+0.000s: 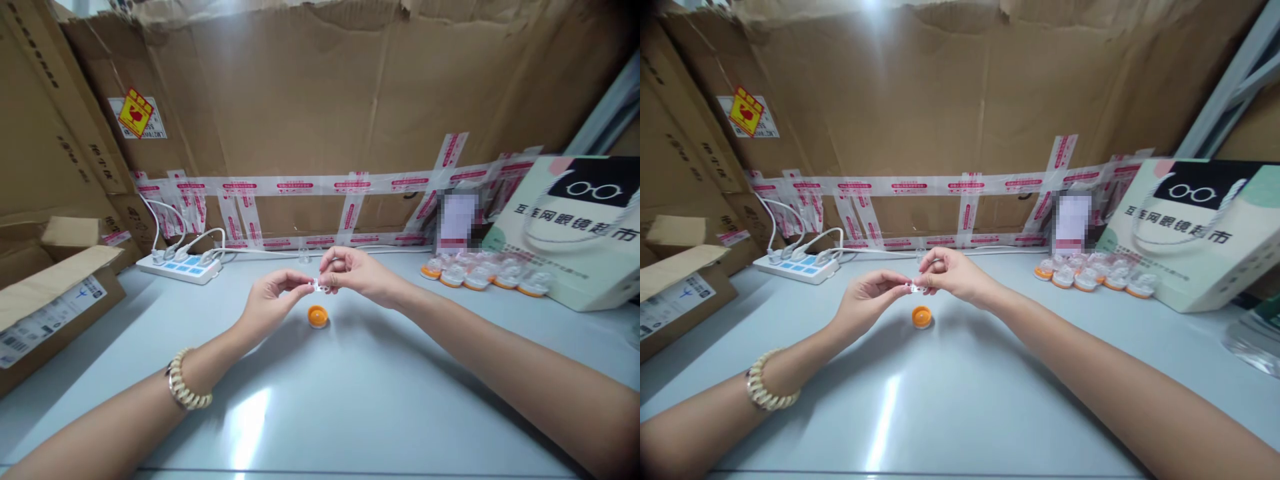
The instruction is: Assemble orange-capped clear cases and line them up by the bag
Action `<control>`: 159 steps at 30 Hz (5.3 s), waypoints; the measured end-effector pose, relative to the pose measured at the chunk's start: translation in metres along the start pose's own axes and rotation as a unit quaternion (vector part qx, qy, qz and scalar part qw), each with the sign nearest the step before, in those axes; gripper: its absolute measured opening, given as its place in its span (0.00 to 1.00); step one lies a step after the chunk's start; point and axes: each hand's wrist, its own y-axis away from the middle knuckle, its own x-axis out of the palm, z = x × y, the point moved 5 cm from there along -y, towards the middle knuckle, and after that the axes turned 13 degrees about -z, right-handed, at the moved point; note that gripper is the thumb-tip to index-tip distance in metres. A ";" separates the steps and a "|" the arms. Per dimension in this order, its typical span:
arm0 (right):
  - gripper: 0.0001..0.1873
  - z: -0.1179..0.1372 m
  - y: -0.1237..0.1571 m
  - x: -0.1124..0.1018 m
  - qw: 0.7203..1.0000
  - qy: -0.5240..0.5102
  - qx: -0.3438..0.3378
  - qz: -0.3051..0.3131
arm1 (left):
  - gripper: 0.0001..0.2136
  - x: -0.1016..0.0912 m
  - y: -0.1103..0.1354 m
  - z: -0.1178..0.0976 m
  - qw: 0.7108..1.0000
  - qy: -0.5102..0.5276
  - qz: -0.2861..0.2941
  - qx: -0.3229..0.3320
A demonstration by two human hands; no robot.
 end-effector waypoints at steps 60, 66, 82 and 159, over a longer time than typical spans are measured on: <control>0.08 -0.062 -0.002 -0.029 0.923 0.361 -0.076 0.107 | 0.06 0.005 -0.001 0.009 0.993 -0.099 0.060 0.018; 0.10 -0.056 0.004 -0.022 0.933 0.340 -0.066 0.097 | 0.05 0.005 -0.001 0.009 0.992 -0.110 0.049 0.024; 0.08 0.000 0.024 -0.003 0.970 0.147 -0.187 -0.043 | 0.07 0.004 0.005 0.003 0.998 -0.048 0.028 0.030; 0.13 -0.071 -0.026 -0.091 0.960 0.218 -0.049 -0.169 | 0.07 0.005 0.005 0.002 0.997 0.040 -0.006 -0.069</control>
